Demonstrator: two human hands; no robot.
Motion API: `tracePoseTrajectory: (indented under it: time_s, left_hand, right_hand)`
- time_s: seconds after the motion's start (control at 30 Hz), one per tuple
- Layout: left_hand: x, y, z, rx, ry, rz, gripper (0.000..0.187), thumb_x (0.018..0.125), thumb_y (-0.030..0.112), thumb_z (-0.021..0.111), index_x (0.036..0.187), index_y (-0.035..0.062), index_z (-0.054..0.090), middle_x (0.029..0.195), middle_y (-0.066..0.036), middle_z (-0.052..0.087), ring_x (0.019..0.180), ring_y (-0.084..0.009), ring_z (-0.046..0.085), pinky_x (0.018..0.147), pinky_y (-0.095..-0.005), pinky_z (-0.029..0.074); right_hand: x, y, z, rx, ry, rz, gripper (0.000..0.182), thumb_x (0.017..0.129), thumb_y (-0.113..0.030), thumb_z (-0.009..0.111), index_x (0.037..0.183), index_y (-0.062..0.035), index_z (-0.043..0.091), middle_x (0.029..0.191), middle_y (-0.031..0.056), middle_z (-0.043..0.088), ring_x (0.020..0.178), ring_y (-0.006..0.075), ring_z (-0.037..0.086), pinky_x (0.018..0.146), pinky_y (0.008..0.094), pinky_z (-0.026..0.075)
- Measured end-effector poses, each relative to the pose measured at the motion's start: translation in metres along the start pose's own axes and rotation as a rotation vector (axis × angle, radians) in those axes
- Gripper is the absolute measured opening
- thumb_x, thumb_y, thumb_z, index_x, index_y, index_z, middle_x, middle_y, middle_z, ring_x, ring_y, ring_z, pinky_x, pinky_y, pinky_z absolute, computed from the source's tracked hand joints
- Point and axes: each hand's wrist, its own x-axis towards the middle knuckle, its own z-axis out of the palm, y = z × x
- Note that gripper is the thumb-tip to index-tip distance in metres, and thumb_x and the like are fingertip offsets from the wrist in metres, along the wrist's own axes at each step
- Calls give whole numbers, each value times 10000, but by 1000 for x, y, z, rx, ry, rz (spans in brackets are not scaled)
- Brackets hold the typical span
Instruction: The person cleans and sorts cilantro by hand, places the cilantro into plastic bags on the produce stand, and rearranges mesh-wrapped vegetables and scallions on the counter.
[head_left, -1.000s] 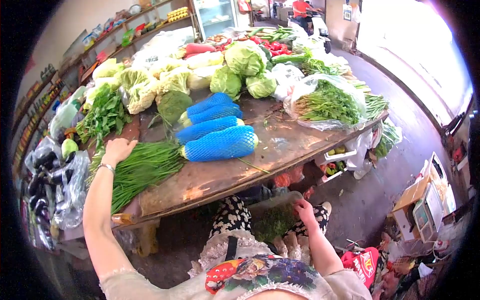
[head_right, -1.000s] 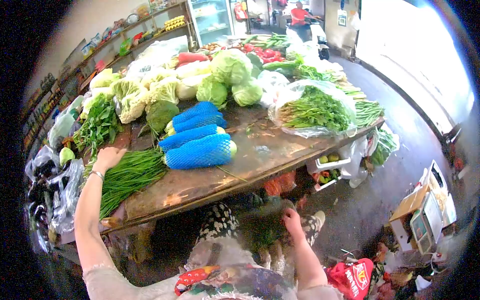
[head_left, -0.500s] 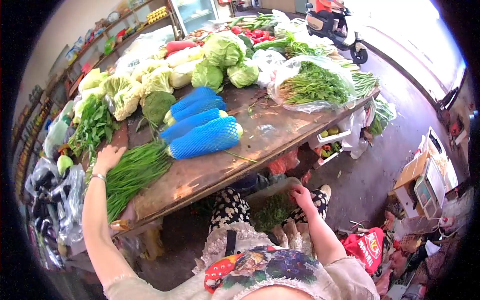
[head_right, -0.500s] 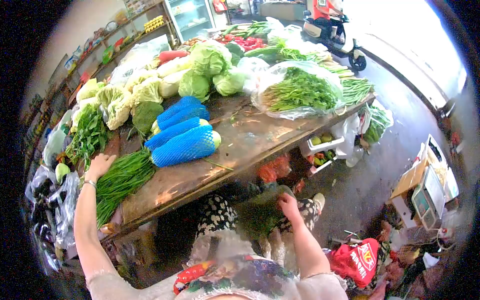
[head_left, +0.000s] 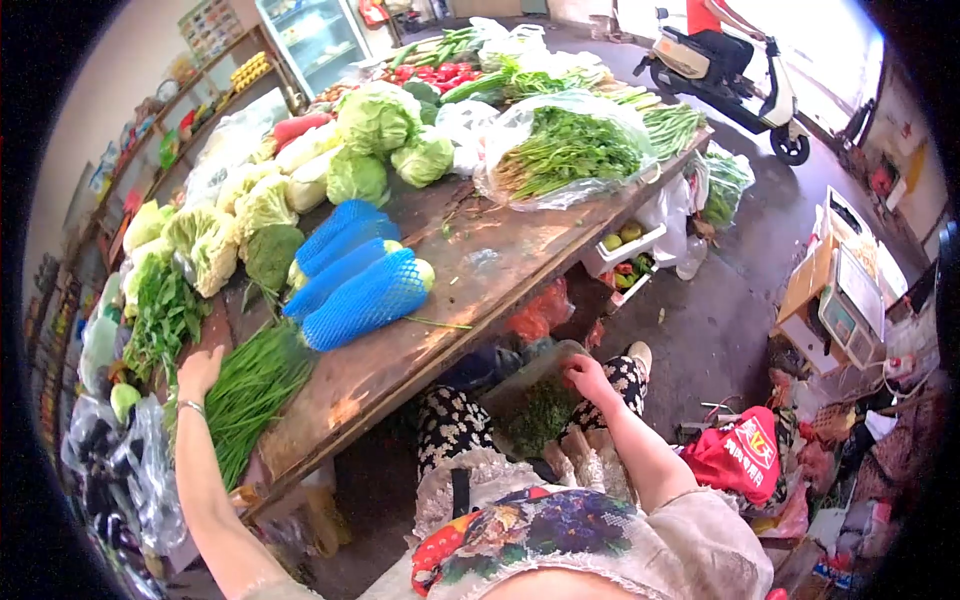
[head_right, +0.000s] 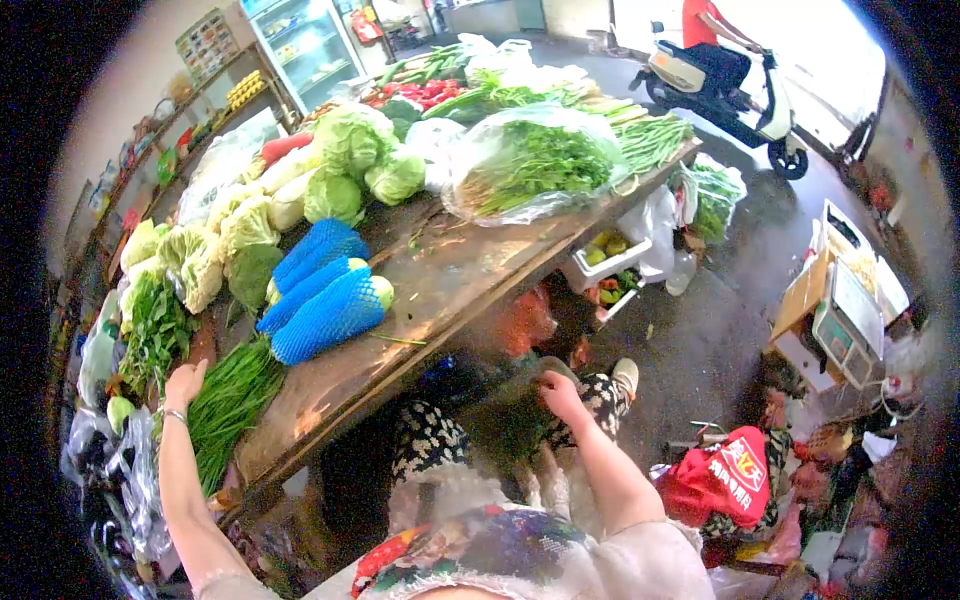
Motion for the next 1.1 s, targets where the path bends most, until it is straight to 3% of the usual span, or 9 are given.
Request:
tracePoseTrajectory:
  time_s: [0.13,0.2,0.33,0.37,0.57,0.67,0.8,0.93,1.1]
  left_hand:
    - [7,-12,2,-113,-28,89,678,908,587,390,1228,17,571,1223,-230,585,1171,-376,531,986,-427,403]
    - [11,-21,6,-424,54,197,684,917,576,408,1307,24,515,1318,-212,528,1250,-348,474,1040,-387,358]
    - [-44,15,-40,-372,148,204,630,951,510,412,1372,44,452,1395,-155,476,1294,-314,435,1091,-386,290]
    - [-69,36,-56,-301,187,154,570,955,463,446,1375,79,456,1385,-131,492,1279,-292,455,1107,-466,236]
    - [-177,94,-87,-115,430,516,538,932,438,511,1367,122,472,1362,-123,507,1329,-278,391,1136,-507,105]
    - [-229,125,-97,-162,448,722,600,736,234,722,1292,101,541,1317,-96,551,1335,-291,390,1145,-484,102]
    - [-260,157,-75,-404,241,1015,533,695,227,789,1176,81,613,1179,-92,624,1201,-283,516,1037,-464,320]
    - [-266,205,-37,-643,337,1114,276,694,121,785,930,70,652,998,-91,685,930,-272,629,869,-390,449]
    - [-263,269,-18,-818,427,1072,241,765,89,716,671,55,497,633,-89,511,610,-287,518,586,-377,402]
  right_hand:
    - [7,17,4,25,-12,-60,184,839,-11,558,1010,12,620,781,41,638,697,126,598,628,279,486]
    - [6,14,1,-98,-25,12,324,812,-68,620,1121,23,595,1051,171,661,995,273,619,864,351,468]
    - [1,-5,-2,8,-97,33,267,794,-70,621,1050,5,618,924,149,668,884,233,620,797,338,481]
    - [0,-4,2,-7,-33,-125,142,848,-15,554,972,25,612,769,49,624,676,128,594,618,276,488]
    - [6,12,7,10,-35,-106,146,881,-29,537,998,17,611,798,47,625,698,133,599,635,268,489]
    - [8,16,7,30,-27,-47,144,890,-41,539,1000,17,613,817,50,629,707,133,599,637,266,486]
    - [-1,-24,-6,94,-164,116,172,860,-58,578,992,40,630,815,68,662,703,125,613,646,286,487]
    - [-12,-58,-9,63,-142,104,178,853,-119,658,946,31,635,792,66,654,675,122,599,629,281,480]
    - [-14,-53,-11,141,-101,162,179,820,-138,700,891,6,620,753,52,629,669,127,579,637,288,473]
